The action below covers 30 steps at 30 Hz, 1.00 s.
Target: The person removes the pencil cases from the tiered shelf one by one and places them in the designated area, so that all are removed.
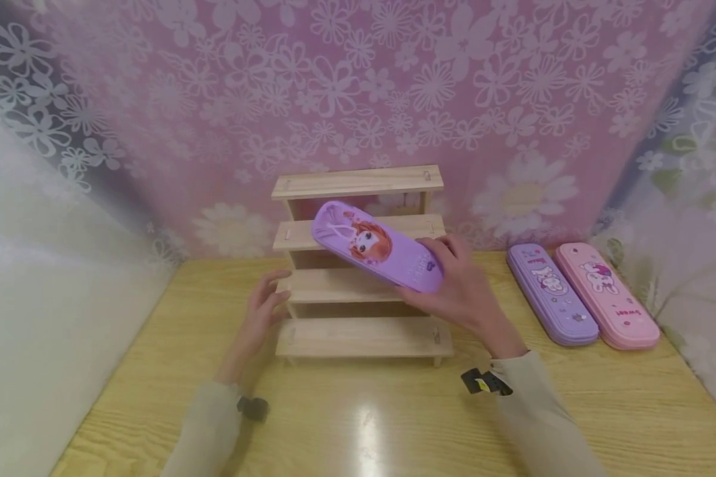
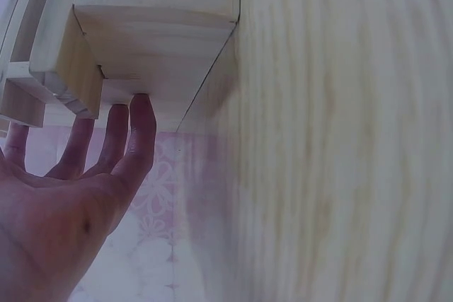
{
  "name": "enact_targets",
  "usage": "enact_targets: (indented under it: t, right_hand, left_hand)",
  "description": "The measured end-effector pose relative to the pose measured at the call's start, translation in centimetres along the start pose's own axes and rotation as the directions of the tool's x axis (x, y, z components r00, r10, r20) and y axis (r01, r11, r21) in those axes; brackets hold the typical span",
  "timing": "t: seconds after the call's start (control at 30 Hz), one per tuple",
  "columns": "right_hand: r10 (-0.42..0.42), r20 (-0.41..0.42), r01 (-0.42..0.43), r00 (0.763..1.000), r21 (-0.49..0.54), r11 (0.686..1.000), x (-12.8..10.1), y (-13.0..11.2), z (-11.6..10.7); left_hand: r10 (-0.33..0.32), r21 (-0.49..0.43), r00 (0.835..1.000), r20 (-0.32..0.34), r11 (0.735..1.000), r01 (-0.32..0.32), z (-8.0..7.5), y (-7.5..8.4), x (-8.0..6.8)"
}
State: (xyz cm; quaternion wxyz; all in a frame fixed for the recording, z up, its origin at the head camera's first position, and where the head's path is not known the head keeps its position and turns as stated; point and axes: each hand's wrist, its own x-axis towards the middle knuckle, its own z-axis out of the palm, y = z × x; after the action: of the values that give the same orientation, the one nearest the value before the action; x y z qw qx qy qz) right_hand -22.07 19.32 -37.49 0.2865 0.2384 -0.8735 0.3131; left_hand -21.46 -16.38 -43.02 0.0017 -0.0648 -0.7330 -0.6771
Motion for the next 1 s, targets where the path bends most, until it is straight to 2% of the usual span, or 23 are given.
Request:
enact_targets:
  t: [0.17,0.4,0.6,0.8,0.9,1.0]
  right_hand:
    - [-0.019,-0.140,0.015,0.990,-0.028,1.000,-1.9,1.4,-1.8]
    - [0.014,-0.307,-0.026,0.952,-0.033,0.999,-4.2,3.9,-4.2]
    - [0.101,-0.354,-0.145,0.930,-0.100,0.984,-6.1,6.1,-6.2]
    - [0.220,-0.334,-0.295,0.917,-0.195,0.935,-7.8,7.8,-7.3]
    - [0.334,-0.271,-0.398,0.903,-0.233,0.887,-8.6,8.4,-7.2]
    - [0.450,-0.194,-0.489,0.872,-0.293,0.822,-9.4,9.0,-6.9]
  left_hand:
    - [0.003,0.000,1.000,-0.002,1.000,-0.003,0.0,0.0,0.0]
    - [-0.005,-0.012,1.000,-0.008,1.000,0.005,0.2,0.0,0.0]
    - [-0.007,-0.015,1.000,-0.009,1.000,0.007,0.2,0.0,0.0]
    - [-0.004,-0.012,1.000,-0.006,1.000,0.004,0.2,0.0,0.1]
    - [-0.004,-0.007,1.000,-0.008,1.000,0.004,0.2,-0.1,0.1]
    - [-0.003,-0.013,1.000,-0.009,1.000,0.003,0.2,-0.1,0.0]
